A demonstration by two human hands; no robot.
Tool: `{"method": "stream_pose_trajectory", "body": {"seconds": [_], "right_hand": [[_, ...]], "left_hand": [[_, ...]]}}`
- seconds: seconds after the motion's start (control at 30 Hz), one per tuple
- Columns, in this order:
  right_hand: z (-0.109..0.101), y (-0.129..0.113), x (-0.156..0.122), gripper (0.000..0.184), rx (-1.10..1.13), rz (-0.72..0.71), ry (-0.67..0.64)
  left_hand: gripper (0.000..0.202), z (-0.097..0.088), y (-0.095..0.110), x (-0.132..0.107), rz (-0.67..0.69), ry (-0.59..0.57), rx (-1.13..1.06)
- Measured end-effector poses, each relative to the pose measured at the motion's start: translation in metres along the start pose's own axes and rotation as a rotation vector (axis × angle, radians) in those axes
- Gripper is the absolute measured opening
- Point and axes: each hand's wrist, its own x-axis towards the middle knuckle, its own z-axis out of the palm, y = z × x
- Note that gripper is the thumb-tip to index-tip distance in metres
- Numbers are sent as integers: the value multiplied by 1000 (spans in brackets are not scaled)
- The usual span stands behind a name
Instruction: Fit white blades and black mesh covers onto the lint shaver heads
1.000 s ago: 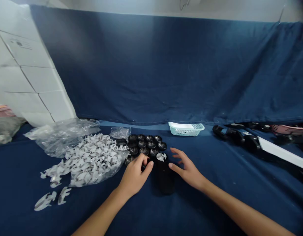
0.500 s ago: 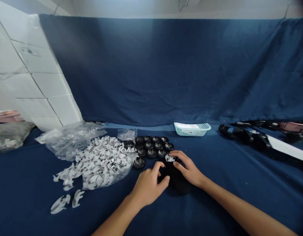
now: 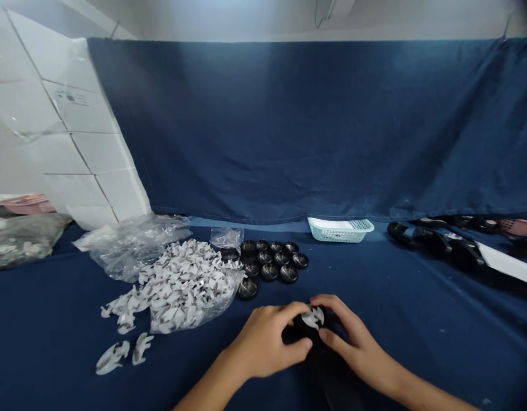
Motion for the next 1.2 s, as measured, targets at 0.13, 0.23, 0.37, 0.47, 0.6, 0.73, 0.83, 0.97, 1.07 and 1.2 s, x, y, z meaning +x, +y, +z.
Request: {"method": "stream_pose_trajectory", "body": {"seconds": [0.13,0.23,0.37,0.47,0.6,0.73,0.83,0.97,1.07,1.2], "right_hand": [[-8,-3,-22,37,24,45,-62],[-11,2,-22,37,25,23,-78],[-11,7,-17,33,56,23,-91],[-13,7,-16,40,79,48,-100],[-17,6,-19,57,103,123,-153],[-17,3,-20,65,94,242,-202],[-15,2,-20,67,110,256,-215],[-12,3,-20,69,125,243,-206],[-11,1,-20,73,153,244,-205],[-10,-4,-17,79,256,200,-205]], "left_hand": [[52,1,10,-9,58,-61,37],[50,2,12,-10,56,-83,59],[50,1,10,-8,30,-78,20],[49,0,10,-5,-5,-73,13],[49,-1,12,-4,-52,-101,22],[55,-4,13,-3,-26,-120,-38],[50,-7,9,-3,1,-70,-165],[36,-7,5,-2,19,86,-426],[33,0,6,0,16,207,-540],[29,14,12,4,25,259,-682]]}}
